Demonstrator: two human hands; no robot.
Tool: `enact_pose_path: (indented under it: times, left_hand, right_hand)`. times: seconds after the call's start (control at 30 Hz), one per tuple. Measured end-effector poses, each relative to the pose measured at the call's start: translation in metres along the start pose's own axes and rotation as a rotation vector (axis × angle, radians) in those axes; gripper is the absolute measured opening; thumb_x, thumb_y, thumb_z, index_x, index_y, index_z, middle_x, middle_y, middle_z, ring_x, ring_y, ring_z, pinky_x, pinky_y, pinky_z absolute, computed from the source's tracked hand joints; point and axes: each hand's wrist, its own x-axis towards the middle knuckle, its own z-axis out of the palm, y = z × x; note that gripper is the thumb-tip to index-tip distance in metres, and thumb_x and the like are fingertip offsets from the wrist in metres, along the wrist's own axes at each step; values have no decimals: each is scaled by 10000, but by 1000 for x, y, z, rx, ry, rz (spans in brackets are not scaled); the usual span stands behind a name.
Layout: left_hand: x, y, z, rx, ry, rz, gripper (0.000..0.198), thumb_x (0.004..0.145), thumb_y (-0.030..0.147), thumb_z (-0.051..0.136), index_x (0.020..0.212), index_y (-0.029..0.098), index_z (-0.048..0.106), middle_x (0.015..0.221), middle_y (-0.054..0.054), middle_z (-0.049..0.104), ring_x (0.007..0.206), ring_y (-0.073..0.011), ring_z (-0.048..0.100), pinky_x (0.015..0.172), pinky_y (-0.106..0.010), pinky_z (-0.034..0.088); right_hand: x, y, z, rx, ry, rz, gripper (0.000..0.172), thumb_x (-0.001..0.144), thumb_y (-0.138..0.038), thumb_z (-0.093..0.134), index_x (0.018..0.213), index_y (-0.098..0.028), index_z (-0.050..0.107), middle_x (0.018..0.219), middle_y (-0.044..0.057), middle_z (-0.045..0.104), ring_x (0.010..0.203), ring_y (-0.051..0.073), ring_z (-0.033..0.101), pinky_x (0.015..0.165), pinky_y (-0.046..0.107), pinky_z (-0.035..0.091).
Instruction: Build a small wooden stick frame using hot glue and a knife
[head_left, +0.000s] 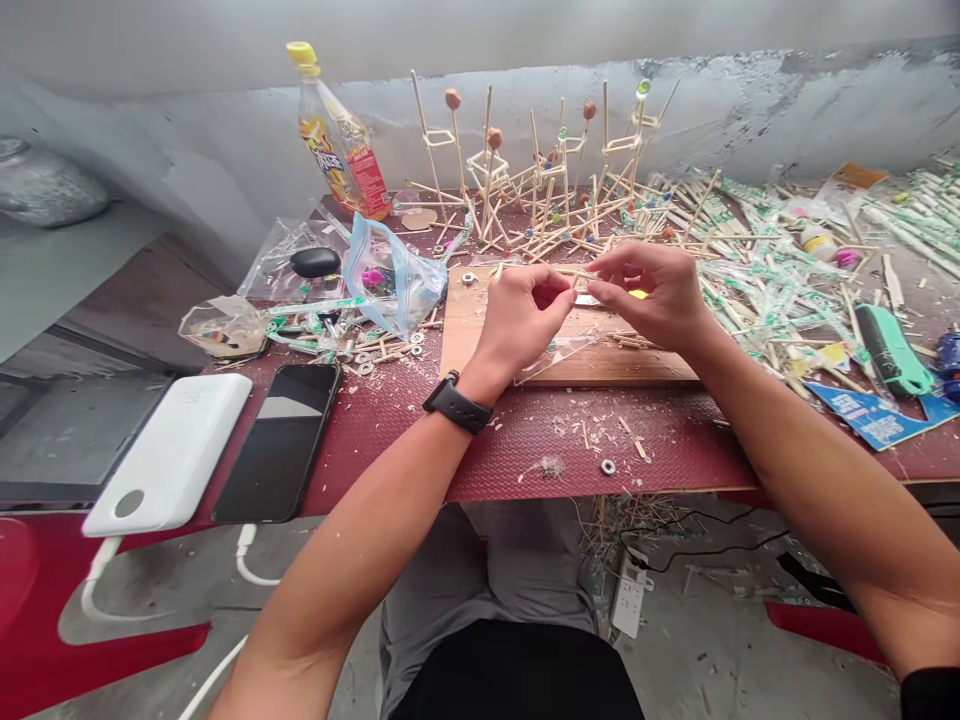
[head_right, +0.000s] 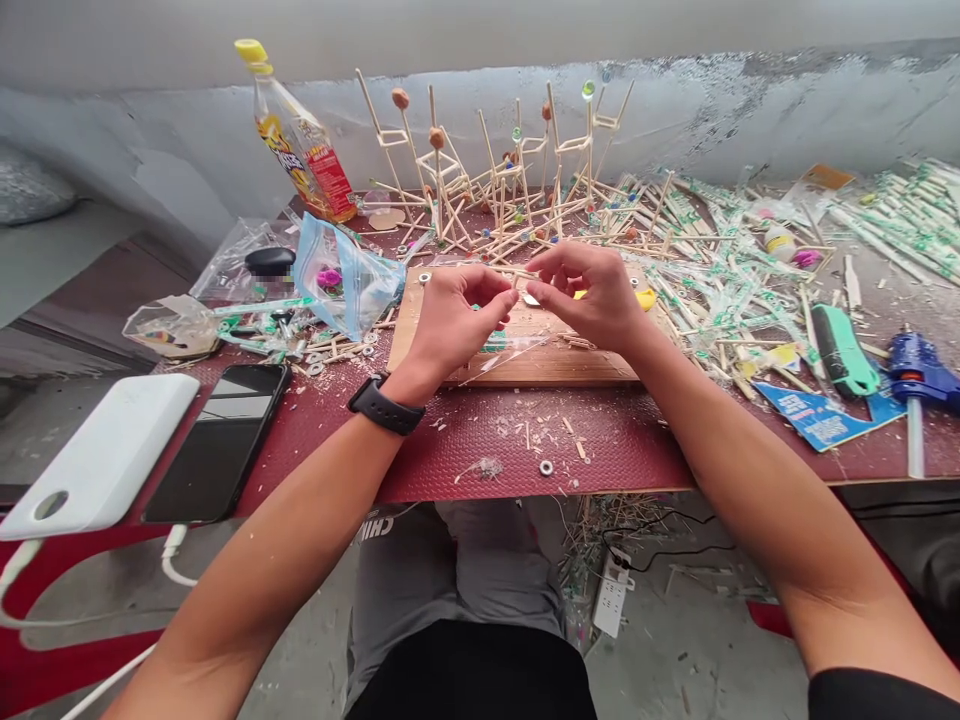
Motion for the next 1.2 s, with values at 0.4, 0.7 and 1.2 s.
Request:
enact_pose_path:
  times: [0.4, 0.7, 1.2]
  left_hand:
    - [0, 6, -2, -21, 11, -44, 169, 893, 94, 831, 1020, 173, 750, 785, 1, 761, 727, -139, 723, 768, -316, 623]
    - [2, 2, -4, -10, 44, 44, 421, 786, 178, 972, 1133, 155, 735, 1126, -73, 803, 961, -159, 771, 730, -244, 629]
    - [1, 1, -2, 27, 10, 32, 51, 959, 159, 843, 998, 151, 811, 1022, -66, 857, 890, -132, 776, 782, -259, 639]
  right_hand:
    - [3, 7, 0, 30, 73, 7, 127, 895, -407, 846, 845, -290, 854, 770, 31, 755, 667, 181, 600, 533, 363, 494]
    - [3, 6, -1, -20, 53, 5, 187, 943, -433, 809, 857, -270, 843, 791, 39, 763, 660, 172, 598, 543, 362, 512]
    - [1, 3, -1, 8, 26, 12, 225, 951, -471, 846, 891, -254, 831, 826, 33, 746, 715, 168, 627, 608, 374, 530]
